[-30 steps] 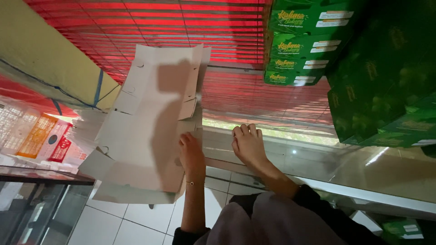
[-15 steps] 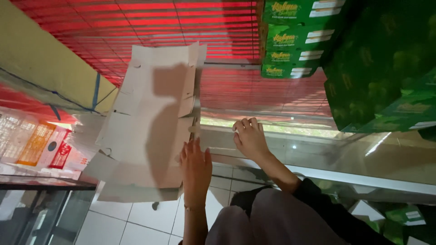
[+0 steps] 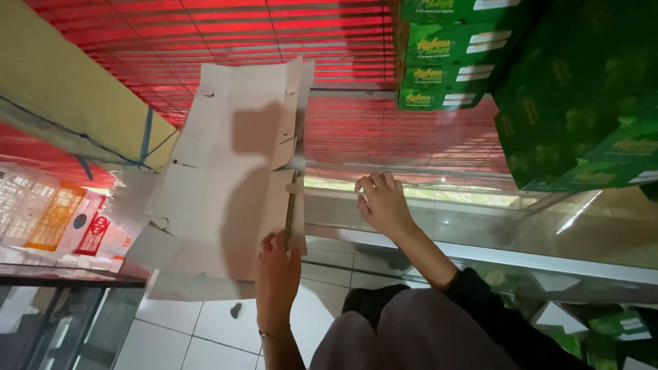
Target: The person assembles cardboard bakery boxes by folding and tucking the flaps.
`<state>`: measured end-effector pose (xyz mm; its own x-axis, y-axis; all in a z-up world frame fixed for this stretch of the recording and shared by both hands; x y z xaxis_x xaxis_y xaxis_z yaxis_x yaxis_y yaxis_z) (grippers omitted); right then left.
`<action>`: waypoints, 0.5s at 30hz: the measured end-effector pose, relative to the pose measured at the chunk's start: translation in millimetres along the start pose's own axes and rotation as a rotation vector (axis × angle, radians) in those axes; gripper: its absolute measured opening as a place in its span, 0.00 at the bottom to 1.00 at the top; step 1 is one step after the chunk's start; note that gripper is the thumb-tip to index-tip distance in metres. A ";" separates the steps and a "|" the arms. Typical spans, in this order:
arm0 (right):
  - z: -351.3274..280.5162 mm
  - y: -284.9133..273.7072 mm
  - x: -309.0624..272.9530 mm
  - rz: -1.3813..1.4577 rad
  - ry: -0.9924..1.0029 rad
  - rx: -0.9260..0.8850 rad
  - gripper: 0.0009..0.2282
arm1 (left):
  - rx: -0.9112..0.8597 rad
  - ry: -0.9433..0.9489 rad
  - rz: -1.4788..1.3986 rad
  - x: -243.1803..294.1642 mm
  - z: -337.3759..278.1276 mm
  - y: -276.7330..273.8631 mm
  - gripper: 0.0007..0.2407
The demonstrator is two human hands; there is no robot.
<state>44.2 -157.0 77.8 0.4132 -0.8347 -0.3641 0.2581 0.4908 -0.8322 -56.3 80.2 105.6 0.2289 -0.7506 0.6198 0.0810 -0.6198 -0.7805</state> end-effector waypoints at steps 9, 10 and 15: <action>-1.7 1.9 2.5 0.021 0.002 -0.013 0.11 | -0.018 0.066 -0.018 6.2 -5.2 -4.5 0.17; -1.6 1.0 2.8 0.020 0.002 -0.013 0.11 | -0.018 0.066 -0.018 3.5 -4.3 -3.3 0.17; -0.4 -2.6 -0.4 0.012 -0.007 -0.025 0.10 | -0.048 0.086 -0.065 2.7 -5.0 -4.0 0.17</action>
<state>43.0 -158.0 79.9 0.4220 -0.8271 -0.3713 0.2309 0.4941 -0.8381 -60.8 79.5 110.9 0.1402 -0.7241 0.6753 0.0460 -0.6765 -0.7350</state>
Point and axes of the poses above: each hand's wrist, its own z-axis towards the middle knuckle, its own y-axis out of the palm, x = y × z, the point moved 8 cm from there along z, towards the middle knuckle, and after that the axes turned 5 degrees about -z, right-handed, at the moved point
